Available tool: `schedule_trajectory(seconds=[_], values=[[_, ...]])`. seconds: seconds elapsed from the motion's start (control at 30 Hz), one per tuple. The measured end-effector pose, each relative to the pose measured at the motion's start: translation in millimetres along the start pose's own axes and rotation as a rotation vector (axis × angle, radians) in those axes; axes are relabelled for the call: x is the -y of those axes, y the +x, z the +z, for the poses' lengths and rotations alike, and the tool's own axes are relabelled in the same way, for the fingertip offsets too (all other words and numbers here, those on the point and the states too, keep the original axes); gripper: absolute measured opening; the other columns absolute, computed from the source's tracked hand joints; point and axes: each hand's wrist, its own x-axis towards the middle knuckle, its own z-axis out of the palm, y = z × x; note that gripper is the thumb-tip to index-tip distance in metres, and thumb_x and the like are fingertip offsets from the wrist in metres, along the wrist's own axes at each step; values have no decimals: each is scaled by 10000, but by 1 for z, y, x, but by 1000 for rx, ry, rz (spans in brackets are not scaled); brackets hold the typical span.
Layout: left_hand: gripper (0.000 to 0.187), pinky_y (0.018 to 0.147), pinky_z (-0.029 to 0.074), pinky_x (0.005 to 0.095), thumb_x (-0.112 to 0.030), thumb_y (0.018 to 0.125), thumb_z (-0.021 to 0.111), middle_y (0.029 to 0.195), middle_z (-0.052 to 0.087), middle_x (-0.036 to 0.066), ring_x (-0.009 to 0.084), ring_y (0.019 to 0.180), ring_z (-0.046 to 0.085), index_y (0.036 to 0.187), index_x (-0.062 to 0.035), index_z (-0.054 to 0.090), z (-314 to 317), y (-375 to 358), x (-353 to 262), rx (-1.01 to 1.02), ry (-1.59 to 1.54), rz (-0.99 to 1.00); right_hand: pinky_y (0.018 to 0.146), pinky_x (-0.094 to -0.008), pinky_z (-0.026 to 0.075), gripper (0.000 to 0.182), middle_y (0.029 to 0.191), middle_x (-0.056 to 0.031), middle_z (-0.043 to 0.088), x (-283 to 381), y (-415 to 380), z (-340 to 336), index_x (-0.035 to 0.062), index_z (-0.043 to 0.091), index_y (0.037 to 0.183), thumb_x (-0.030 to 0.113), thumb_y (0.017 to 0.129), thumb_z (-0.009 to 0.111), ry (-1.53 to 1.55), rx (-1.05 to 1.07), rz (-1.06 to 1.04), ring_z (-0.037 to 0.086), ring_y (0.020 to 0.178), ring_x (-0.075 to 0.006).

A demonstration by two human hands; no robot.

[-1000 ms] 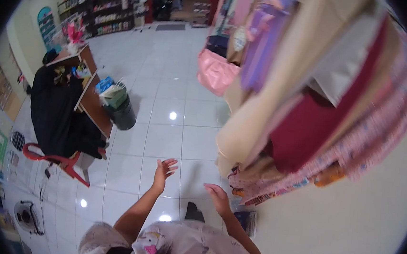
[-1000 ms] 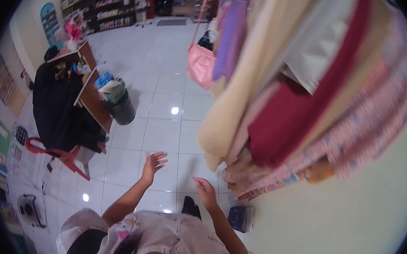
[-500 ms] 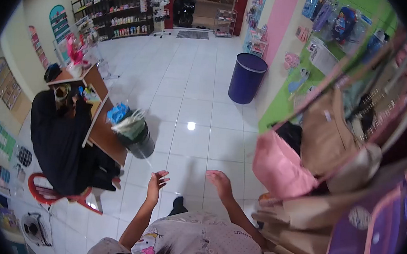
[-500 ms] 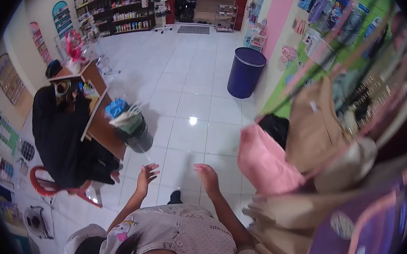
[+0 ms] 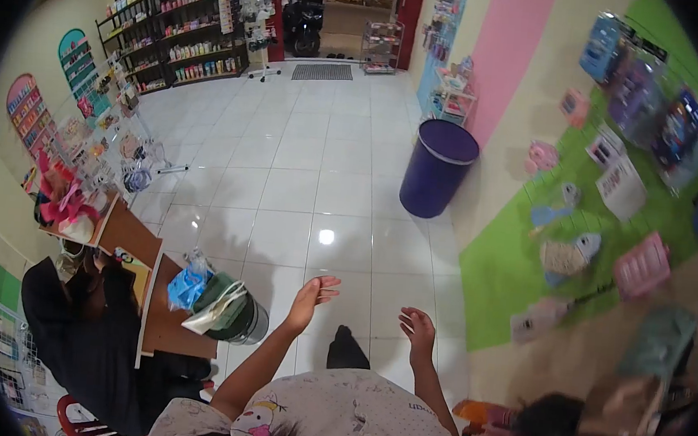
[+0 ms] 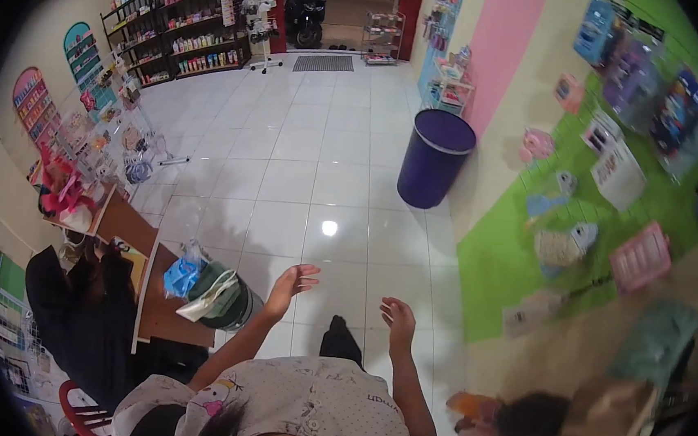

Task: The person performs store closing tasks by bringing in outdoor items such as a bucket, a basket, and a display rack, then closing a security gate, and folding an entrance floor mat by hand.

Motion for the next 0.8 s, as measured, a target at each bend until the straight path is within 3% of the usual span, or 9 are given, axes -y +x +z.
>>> schedule_trajectory(seconds=[0.13, 0.3, 0.33, 0.4, 0.6, 0.73, 0.8], values=[[536, 887, 393, 353, -471, 928, 267, 1181, 527, 114, 229, 1017, 543, 1173, -28, 444, -17, 101, -13, -41, -90, -38, 805, -323, 456, 239, 1064, -98, 580, 12, 124, 12, 45, 523, 1038, 222, 890, 461, -35, -82, 45, 569, 953, -203], [465, 859, 398, 327, -419, 935, 294, 1161, 543, 89, 203, 994, 555, 1159, -49, 466, -105, 204, -55, -118, 36, 62, 817, -311, 444, 245, 1028, -93, 598, 58, 287, 94, 37, 525, 1041, 222, 892, 463, -42, 47, -28, 579, 931, -191], [555, 871, 401, 344, -504, 905, 311, 1171, 533, 107, 225, 1001, 550, 1169, -32, 437, -128, 223, -64, -192, 40, 37, 819, -309, 442, 246, 1023, -92, 601, 65, 321, 119, 35, 524, 1040, 223, 892, 465, -45, 86, -34, 580, 928, -188], [570, 863, 401, 338, -532, 891, 323, 1159, 539, 98, 212, 982, 555, 1166, -48, 445, -170, 250, -75, -363, 49, 89, 821, -305, 440, 245, 1016, -91, 604, 72, 385, 168, 32, 525, 1037, 222, 891, 469, -45, 172, -48, 582, 925, -183], [487, 832, 415, 346, -479, 908, 331, 1142, 552, 87, 212, 974, 559, 1163, -85, 463, -313, 359, -60, -712, 32, 4, 818, -306, 442, 220, 1010, -93, 606, 75, 545, 302, 30, 534, 1015, 200, 888, 475, -43, 290, -36, 584, 925, -183], [448, 814, 414, 328, -440, 909, 354, 1118, 564, 86, 200, 961, 560, 1139, -76, 478, -360, 491, -106, -691, -11, 3, 786, -291, 455, 203, 990, -91, 611, 85, 647, 348, 33, 544, 1007, 183, 889, 473, -17, 222, -29, 595, 894, -183], [452, 824, 414, 321, -428, 914, 353, 1129, 560, 95, 197, 960, 560, 1151, -61, 467, -381, 572, -123, -580, 4, 33, 769, -269, 451, 205, 979, -80, 615, 98, 704, 359, 38, 545, 1006, 194, 896, 469, -33, 189, -56, 597, 882, -170]])
